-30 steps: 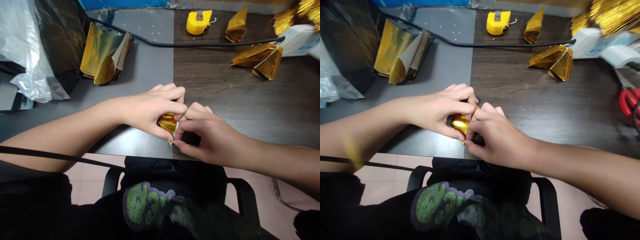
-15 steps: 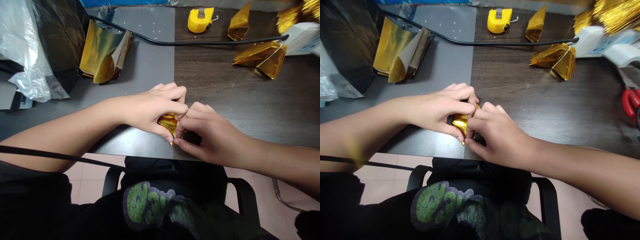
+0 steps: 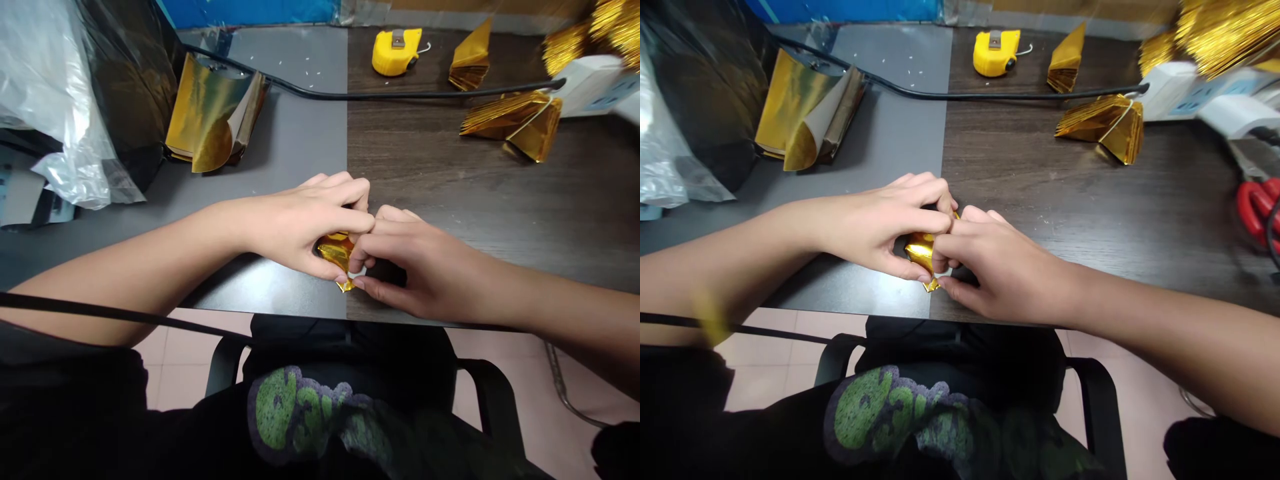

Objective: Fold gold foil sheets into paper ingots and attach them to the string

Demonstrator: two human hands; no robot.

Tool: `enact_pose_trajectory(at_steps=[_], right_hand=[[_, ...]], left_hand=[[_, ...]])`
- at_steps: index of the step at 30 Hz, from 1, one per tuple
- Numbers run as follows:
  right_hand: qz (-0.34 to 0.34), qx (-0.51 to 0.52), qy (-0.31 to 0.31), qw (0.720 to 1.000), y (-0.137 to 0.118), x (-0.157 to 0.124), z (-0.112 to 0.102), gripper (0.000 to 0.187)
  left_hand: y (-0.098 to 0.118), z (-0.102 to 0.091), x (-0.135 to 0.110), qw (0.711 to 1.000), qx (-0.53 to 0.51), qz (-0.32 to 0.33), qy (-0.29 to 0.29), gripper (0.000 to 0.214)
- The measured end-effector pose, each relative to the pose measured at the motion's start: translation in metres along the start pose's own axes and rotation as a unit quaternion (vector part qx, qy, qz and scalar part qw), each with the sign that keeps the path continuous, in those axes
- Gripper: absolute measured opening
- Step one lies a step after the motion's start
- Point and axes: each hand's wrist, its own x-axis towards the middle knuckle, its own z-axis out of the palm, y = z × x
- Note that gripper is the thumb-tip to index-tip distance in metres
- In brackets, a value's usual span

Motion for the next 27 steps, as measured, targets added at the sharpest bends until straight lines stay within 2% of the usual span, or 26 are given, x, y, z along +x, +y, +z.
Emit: enact_pose_trajectory(at_steps=[4, 8, 17, 27], right_hand=[[0.009, -0.011, 0.016, 1.0, -0.003, -0.001, 0.004, 0.001], [0.033, -0.036, 0.041, 0.998, -0.009, -0.002, 0.01, 0.007], [0.031, -0.021, 0.04, 0.999, -0.009, -0.001, 0.01, 0.01], [0.033, -0.072, 0.044, 0.996, -0.009, 0.003, 0.012, 0.018]], left_hand=[[0.0, 0.0, 0.0, 1.0, 0.001, -0.001, 0.001, 0.027], [0.002, 0.0, 0.0, 1.0, 0.01, -0.002, -0.001, 0.027], [0.001, 0.0, 0.001, 1.0, 0.001, -0.001, 0.005, 0.028], [0.001, -0.001, 0.0, 1.0, 0.007, 0.005, -0.002, 0.028]])
